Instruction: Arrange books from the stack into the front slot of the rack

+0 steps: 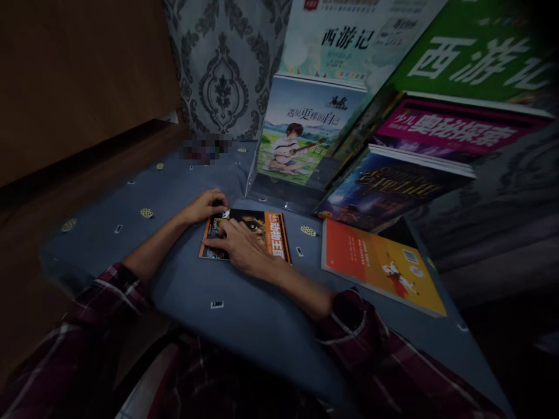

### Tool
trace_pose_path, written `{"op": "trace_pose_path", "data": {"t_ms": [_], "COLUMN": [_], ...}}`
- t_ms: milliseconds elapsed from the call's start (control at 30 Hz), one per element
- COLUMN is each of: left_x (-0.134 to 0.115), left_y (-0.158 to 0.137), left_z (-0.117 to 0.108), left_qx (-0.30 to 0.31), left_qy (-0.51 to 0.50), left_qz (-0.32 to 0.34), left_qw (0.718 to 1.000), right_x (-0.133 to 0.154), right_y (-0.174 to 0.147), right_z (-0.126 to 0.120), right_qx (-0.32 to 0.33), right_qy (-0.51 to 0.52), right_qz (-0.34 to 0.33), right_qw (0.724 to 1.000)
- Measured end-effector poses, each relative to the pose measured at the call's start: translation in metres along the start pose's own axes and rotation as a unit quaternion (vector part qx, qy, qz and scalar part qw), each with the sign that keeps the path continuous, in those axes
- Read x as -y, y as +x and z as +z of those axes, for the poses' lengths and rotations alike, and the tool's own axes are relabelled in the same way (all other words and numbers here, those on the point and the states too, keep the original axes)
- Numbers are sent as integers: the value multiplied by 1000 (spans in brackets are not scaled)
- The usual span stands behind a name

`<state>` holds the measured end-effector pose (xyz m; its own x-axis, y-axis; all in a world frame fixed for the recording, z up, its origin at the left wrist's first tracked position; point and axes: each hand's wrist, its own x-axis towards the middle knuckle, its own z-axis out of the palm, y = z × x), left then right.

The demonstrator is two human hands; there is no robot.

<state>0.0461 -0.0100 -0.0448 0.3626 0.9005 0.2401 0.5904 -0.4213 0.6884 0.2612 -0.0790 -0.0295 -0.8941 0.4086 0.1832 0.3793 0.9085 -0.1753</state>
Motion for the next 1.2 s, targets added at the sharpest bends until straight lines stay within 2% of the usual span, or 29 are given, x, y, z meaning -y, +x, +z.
{"op": "trace_pose_path", "data": {"t_ms": [333,467,633,800,933,1000,1100,1200], "left_x": [0,-5,-18,-33,-48,-55,-64,-67], "left_y": [0,-2,-5,-10,-19,-24,-29,-29], "left_z": [-1,0,-5,-26,-39,-38,-30,-22], "left_qx": [2,-2,29,110,195,255,335,350], "left_qy": [25,30,46,77,43,-17,-97,-125], "left_qz": [3,0,-15,-44,-99,-152,-206,-218], "left_qw": [1000,1000,998,990,975,955,914,902], "right_x": [13,11,7,2,-2,-6,-12,-18], "right_y": [-29,-36,-50,-75,-98,-105,-109,-106], "right_z": [0,5,4,0,-2,-3,-4,-4], "right_qx": [-21,-39,-66,-85,-92,-101,-126,-148], "right_qy": [43,56,28,-4,15,6,0,32], "right_qz": [-52,-56,-41,-11,99,144,171,179], "right_qw": [997,996,997,996,991,984,977,972]}}
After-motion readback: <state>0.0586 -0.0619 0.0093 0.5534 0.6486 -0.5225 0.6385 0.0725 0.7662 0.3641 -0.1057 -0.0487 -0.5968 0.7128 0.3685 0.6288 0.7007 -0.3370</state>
